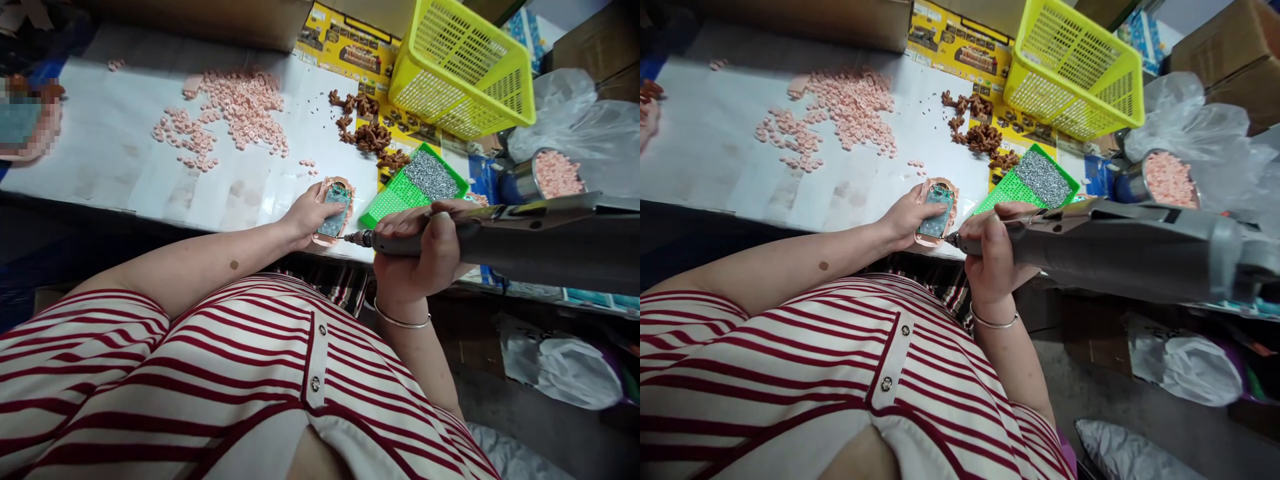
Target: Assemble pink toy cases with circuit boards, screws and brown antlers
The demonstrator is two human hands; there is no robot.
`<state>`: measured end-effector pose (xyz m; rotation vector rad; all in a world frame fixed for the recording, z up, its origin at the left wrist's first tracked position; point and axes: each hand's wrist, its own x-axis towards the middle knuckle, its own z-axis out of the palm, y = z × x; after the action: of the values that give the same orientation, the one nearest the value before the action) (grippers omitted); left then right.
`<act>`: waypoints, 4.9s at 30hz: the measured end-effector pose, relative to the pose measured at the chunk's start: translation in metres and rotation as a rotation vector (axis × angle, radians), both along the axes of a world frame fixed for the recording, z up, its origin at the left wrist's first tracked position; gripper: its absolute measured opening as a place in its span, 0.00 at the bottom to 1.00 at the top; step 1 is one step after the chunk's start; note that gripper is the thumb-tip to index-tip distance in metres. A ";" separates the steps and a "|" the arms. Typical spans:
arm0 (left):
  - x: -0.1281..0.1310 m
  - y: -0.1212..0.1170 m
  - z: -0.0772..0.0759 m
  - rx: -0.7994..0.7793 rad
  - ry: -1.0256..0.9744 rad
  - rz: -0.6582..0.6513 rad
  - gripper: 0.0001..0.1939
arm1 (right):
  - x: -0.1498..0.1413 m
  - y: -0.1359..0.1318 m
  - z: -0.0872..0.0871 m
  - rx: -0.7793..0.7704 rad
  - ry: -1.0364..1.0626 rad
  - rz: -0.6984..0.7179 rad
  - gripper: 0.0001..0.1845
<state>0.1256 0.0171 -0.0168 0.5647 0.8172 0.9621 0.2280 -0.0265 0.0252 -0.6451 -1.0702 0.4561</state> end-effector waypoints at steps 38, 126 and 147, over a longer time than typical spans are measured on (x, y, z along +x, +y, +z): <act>0.003 0.000 -0.007 -0.005 -0.051 0.107 0.15 | 0.006 0.001 0.010 -0.091 0.043 -0.052 0.08; 0.004 0.002 -0.011 0.015 -0.029 0.147 0.17 | 0.000 0.004 0.016 -0.063 -0.003 -0.150 0.07; 0.000 -0.002 -0.015 0.118 -0.086 0.071 0.22 | 0.002 0.007 0.004 -0.052 0.072 -0.051 0.06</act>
<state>0.1253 0.0147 -0.0319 0.5953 0.7103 1.0978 0.2297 -0.0191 0.0293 -0.6949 -0.9740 0.4609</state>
